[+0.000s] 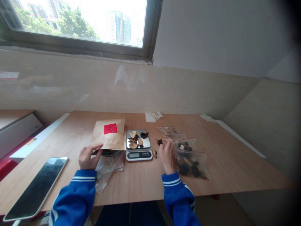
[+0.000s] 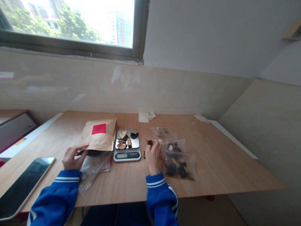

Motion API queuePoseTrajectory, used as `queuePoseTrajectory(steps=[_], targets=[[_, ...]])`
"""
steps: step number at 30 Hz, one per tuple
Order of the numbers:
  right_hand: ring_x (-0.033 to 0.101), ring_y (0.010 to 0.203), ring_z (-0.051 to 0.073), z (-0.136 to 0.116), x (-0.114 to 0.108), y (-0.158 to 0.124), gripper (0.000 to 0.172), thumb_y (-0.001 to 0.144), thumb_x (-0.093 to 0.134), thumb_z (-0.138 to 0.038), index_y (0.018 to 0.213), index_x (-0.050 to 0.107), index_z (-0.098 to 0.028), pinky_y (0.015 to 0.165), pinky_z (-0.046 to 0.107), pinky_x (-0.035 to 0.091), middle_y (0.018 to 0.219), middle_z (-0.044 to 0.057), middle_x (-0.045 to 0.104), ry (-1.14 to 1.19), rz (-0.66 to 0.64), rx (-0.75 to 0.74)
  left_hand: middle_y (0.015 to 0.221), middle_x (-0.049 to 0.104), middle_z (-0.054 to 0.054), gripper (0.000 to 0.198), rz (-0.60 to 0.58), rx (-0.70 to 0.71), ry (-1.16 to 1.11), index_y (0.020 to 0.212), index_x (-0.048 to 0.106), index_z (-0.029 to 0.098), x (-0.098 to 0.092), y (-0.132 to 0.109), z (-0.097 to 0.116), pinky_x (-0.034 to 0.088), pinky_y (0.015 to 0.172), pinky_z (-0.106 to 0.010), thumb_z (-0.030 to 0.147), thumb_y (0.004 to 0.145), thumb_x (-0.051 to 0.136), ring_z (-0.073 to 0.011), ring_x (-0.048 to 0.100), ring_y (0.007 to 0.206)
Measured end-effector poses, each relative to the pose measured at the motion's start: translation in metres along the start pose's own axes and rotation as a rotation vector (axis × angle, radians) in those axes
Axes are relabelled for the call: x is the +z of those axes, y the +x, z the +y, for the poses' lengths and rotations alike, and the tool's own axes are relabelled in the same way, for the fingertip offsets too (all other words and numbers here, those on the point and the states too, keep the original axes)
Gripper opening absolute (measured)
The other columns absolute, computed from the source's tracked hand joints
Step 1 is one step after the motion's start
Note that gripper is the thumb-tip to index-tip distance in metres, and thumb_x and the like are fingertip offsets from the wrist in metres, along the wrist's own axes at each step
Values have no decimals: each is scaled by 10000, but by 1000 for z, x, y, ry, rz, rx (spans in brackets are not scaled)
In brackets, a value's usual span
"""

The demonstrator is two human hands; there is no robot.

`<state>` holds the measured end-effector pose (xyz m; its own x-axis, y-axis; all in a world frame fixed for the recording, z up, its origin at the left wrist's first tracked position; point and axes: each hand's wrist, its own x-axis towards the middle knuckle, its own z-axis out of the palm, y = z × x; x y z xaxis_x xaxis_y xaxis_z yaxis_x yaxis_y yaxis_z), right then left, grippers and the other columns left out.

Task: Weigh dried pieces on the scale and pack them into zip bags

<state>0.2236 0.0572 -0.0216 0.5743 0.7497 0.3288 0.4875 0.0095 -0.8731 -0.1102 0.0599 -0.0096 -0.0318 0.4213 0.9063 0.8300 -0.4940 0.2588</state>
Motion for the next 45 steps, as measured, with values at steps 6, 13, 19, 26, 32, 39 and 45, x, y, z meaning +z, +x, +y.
queuePoseTrajectory(steps=[6, 13, 19, 26, 32, 39, 45], targets=[[571, 750, 177, -4, 14, 9, 262, 672, 439, -194, 933, 422, -206, 701, 344, 500, 827, 22, 525, 346, -157, 74, 788, 716, -27, 106, 6, -33, 2, 864, 686, 211, 0, 1, 1, 498, 652, -292, 214, 762, 655, -151, 574, 642], [641, 826, 177, -11, 29, 15, 344, 659, 591, -230, 960, 422, -223, 758, 360, 532, 881, 27, 613, 622, -293, 120, 792, 714, -33, 91, -13, -75, -4, 849, 686, 214, 0, 3, 5, 508, 650, -299, 235, 772, 640, -155, 579, 653], [611, 836, 176, -7, 41, 14, 331, 692, 660, -325, 925, 463, -198, 813, 359, 492, 894, 49, 615, 442, -331, -51, 808, 715, -27, 112, -23, -43, 3, 869, 683, 218, 0, 1, 2, 499, 634, -285, 213, 763, 646, -154, 582, 662], [540, 962, 207, -4, 38, 13, 147, 822, 536, -318, 855, 606, -193, 904, 381, 402, 938, 69, 607, 64, -243, -325, 802, 713, -27, 147, -20, 0, 7, 889, 681, 214, 0, 0, -1, 501, 623, -270, 183, 747, 663, -151, 584, 669], [534, 937, 205, 15, 11, 28, 219, 834, 388, -195, 903, 595, -184, 834, 355, 443, 957, 88, 571, 71, -41, -275, 817, 713, -26, 149, -33, -17, 10, 900, 677, 216, 0, 0, -1, 501, 619, -269, 187, 756, 656, -153, 589, 686], [526, 1001, 229, 42, -3, 32, 258, 821, 392, -163, 973, 601, -178, 915, 421, 417, 1001, 100, 593, -91, -197, -369, 814, 713, -21, 163, -44, -20, 26, 908, 684, 223, 2, -4, -9, 511, 653, -284, 202, 747, 667, -151, 590, 668], [490, 1076, 249, 48, 3, 26, 306, 798, 467, -168, 1082, 580, -177, 960, 451, 381, 1072, 106, 614, -197, -245, -423, 815, 718, -19, 188, -37, 3, 38, 916, 687, 224, 2, -4, -9, 515, 644, -278, 185, 732, 679, -148, 590, 659]])
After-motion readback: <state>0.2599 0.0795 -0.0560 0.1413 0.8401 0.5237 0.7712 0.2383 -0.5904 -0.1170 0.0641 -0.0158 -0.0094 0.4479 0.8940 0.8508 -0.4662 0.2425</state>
